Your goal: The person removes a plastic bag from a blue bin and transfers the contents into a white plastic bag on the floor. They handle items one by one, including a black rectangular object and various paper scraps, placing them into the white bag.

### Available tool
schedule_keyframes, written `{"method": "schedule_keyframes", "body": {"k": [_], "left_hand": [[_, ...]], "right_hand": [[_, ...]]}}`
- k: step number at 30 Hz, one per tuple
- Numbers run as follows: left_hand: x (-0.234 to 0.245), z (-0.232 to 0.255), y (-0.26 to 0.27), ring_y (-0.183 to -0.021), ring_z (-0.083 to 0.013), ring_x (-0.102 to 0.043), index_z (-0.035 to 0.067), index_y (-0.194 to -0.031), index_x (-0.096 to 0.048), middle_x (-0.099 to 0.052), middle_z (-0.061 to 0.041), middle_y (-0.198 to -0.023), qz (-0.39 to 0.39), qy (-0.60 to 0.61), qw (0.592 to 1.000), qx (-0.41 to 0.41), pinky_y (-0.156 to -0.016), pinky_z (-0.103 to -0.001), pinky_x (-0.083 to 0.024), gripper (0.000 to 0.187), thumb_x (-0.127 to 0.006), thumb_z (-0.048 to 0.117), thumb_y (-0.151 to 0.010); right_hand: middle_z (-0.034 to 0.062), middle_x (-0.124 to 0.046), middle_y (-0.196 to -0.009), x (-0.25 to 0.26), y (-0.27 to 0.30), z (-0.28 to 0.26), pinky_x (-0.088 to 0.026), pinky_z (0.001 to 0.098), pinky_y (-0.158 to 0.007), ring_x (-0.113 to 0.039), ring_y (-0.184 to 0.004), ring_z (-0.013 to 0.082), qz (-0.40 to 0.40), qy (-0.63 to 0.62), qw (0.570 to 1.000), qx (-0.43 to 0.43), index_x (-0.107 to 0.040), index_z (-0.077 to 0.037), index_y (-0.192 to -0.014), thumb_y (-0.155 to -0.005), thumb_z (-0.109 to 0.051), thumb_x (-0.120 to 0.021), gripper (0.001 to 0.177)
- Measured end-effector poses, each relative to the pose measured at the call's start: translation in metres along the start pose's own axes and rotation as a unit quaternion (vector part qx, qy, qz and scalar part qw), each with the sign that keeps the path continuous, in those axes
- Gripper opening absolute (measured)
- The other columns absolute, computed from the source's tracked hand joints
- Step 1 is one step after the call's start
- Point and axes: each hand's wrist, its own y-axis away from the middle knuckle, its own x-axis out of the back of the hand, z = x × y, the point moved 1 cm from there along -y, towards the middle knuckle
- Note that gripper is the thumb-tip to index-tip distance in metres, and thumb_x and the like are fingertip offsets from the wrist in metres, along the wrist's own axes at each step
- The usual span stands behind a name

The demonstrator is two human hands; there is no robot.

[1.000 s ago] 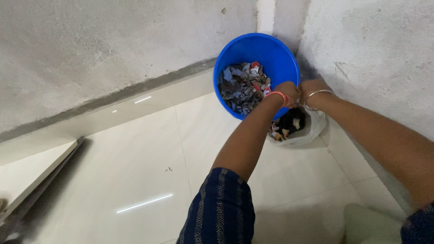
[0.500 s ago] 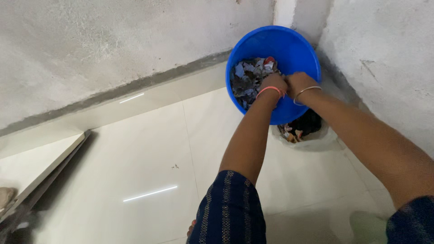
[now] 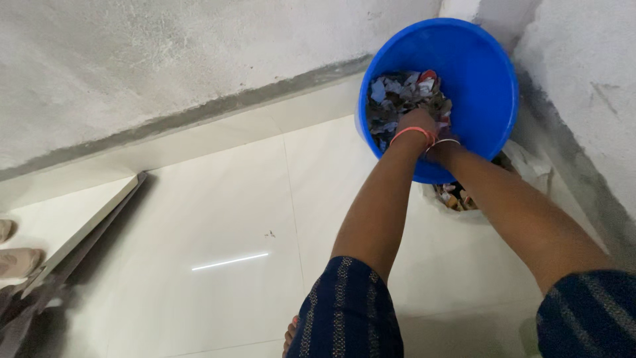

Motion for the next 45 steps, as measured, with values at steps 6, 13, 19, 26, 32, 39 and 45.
{"method": "schedule_keyframes", "body": {"k": [6,13,19,26,32,39,45], "left_hand": [[-0.005,-0.008,0.001,-0.108,-0.0408,-0.07,0.006,-0.107,-0.076,-0.072,-0.023,-0.116,0.075,-0.004,0.996,-0.057,-0.093,-0.047,-0.056,0.03,-0.059,0.02,-0.087],[0.0,-0.003,-0.012,-0.099,-0.0394,-0.074,0.004,-0.095,-0.079,-0.075,-0.022,-0.104,0.151,0.036,0.988,-0.023,-0.088,-0.047,-0.059,0.027,-0.062,0.023,-0.087],[0.016,0.004,-0.003,-0.098,-0.0382,-0.075,0.004,-0.095,-0.08,-0.076,-0.022,-0.103,0.129,0.072,0.989,0.001,-0.084,-0.045,-0.061,0.028,-0.067,0.026,-0.085],[0.036,0.023,0.013,-0.09,-0.0297,-0.077,0.008,-0.093,-0.084,-0.08,-0.016,-0.095,0.025,0.151,0.988,0.011,-0.085,-0.038,-0.058,0.042,-0.079,0.047,-0.078],[0.023,0.037,0.008,-0.084,-0.0194,-0.079,0.018,-0.094,-0.085,-0.082,-0.005,-0.095,0.064,0.135,0.987,-0.065,-0.08,-0.036,-0.061,0.032,-0.079,0.038,-0.071],[0.026,0.058,0.035,-0.091,-0.0273,-0.076,0.019,-0.094,-0.085,-0.08,-0.01,-0.098,0.099,0.085,0.988,-0.084,-0.086,-0.037,-0.058,0.042,-0.092,0.038,-0.057],[0.013,0.079,0.075,-0.092,-0.0316,-0.076,0.013,-0.088,-0.081,-0.078,-0.015,-0.096,0.119,0.114,0.979,-0.117,-0.085,-0.04,-0.06,0.037,-0.091,0.034,-0.059]], "right_hand": [[0.0194,-0.073,-0.111,-0.009,-0.003,-0.008,-0.056,0.0435,-0.085,-0.07,-0.099,0.0359,0.077,-0.015,0.997,0.021,-0.074,-0.009,-0.112,-0.085,-0.025,-0.073,0.032],[0.0189,-0.076,-0.101,0.083,-0.006,0.008,-0.057,0.0431,-0.078,-0.072,-0.09,0.0356,0.185,-0.041,0.98,0.055,-0.078,-0.01,-0.104,-0.078,-0.02,-0.077,0.028],[0.0082,-0.079,-0.096,0.158,0.039,-0.001,-0.06,0.0324,-0.08,-0.076,-0.086,0.0169,0.102,-0.356,0.928,-0.041,-0.078,-0.011,-0.1,-0.084,-0.008,-0.077,0.016],[0.0119,-0.078,-0.091,0.202,0.073,0.009,-0.062,0.0293,-0.074,-0.076,-0.081,0.0166,0.093,-0.39,0.915,-0.049,-0.073,0.001,-0.091,-0.084,0.005,-0.076,0.009],[0.0114,-0.078,-0.091,0.227,0.098,0.006,-0.061,0.0304,-0.079,-0.075,-0.084,0.0165,0.073,-0.393,0.913,-0.083,-0.075,0.0,-0.092,-0.083,0.002,-0.078,0.009],[0.0147,-0.078,-0.103,0.241,0.112,0.025,-0.057,0.0341,-0.088,-0.073,-0.094,0.02,-0.035,-0.473,0.877,-0.078,-0.076,0.001,-0.105,-0.082,0.001,-0.075,0.023],[0.0199,-0.078,-0.1,0.241,0.122,0.05,-0.06,0.0351,-0.086,-0.075,-0.091,0.0254,-0.104,-0.49,0.858,-0.114,-0.072,0.007,-0.109,-0.083,0.006,-0.07,0.026]]}}
